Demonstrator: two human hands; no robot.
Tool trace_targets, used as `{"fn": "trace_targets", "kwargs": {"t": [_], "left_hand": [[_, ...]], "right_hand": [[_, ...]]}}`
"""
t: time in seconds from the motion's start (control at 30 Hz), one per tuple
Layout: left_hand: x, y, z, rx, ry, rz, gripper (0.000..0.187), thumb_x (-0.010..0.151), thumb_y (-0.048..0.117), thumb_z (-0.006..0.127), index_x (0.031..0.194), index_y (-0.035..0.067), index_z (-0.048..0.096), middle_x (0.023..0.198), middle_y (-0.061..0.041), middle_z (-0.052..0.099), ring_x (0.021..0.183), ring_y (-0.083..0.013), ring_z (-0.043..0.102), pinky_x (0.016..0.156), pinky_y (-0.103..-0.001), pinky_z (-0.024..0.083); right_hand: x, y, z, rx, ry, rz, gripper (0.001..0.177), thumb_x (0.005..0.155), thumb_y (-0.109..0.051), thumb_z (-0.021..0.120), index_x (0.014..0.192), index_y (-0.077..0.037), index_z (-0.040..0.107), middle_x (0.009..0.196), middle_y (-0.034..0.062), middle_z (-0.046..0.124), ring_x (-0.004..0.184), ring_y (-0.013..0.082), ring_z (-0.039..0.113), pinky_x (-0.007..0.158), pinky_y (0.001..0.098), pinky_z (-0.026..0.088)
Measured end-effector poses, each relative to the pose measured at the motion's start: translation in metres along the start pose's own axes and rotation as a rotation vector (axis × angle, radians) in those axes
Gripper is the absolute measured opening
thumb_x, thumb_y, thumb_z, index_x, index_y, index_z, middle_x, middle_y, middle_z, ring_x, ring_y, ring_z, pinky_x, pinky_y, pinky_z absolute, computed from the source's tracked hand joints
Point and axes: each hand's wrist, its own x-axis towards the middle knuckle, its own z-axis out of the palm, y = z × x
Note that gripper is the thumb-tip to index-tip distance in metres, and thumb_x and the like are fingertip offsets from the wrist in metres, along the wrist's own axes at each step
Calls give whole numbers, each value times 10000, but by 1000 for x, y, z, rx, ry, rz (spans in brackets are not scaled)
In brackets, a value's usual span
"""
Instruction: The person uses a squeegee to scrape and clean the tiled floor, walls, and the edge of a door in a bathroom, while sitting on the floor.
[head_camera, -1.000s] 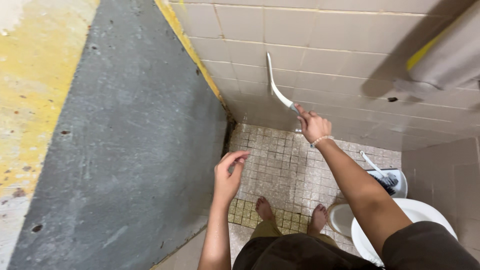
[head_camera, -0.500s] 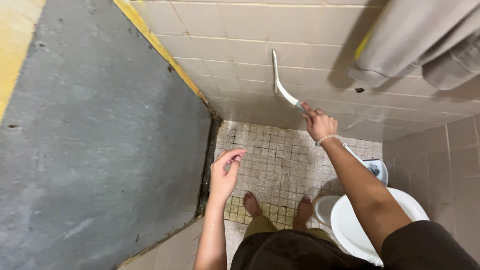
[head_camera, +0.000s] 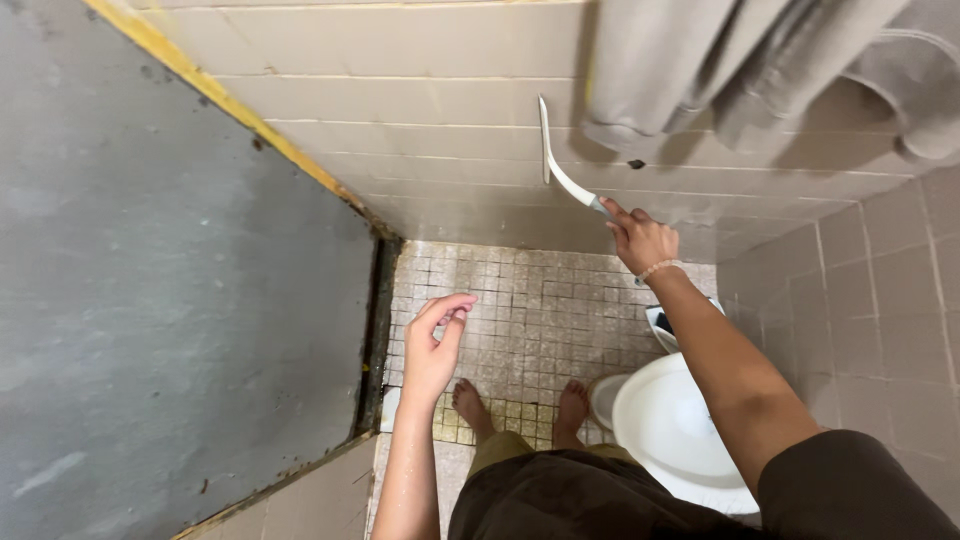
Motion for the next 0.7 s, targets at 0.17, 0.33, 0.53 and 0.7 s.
{"fn": "trace_targets", "kwargs": {"t": [0.17,0.33,0.53,0.7], "left_hand": [[4,14,32,-4,-49,3,254,915,6,607,1099,83,764,981,-61,747,908,-149,683,826,-280,502],[11,29,55,18,-95,25,232,922,20,617,1093,79,763,981,-64,753,914,-149,685,825,-281,499],[15,38,79,31,-138,7,227,929,31,618,1097,76,763,977,-69,751,898,-155,680,826,-281,509],[20,43,95,28,-164,37,224,933,35,613,1098,75,758,1006,-63,758,920,-154,693,842,-278,524]], "right_hand": [[-13,45,-12,-53,-25,25,477,1022,-397,563,1487,-487,501,987,56,711,711,325,712,635,487,570],[-26,88,-29,-70,-18,15,494,1020,-394,567,1504,-467,500,1000,61,713,725,327,712,626,489,574],[-39,135,-51,-135,3,38,478,1013,-417,581,1486,-469,531,979,45,720,726,322,717,633,481,584],[-48,178,-66,-144,-3,54,469,1020,-435,582,1486,-466,541,986,38,723,723,313,721,633,477,582]]}}
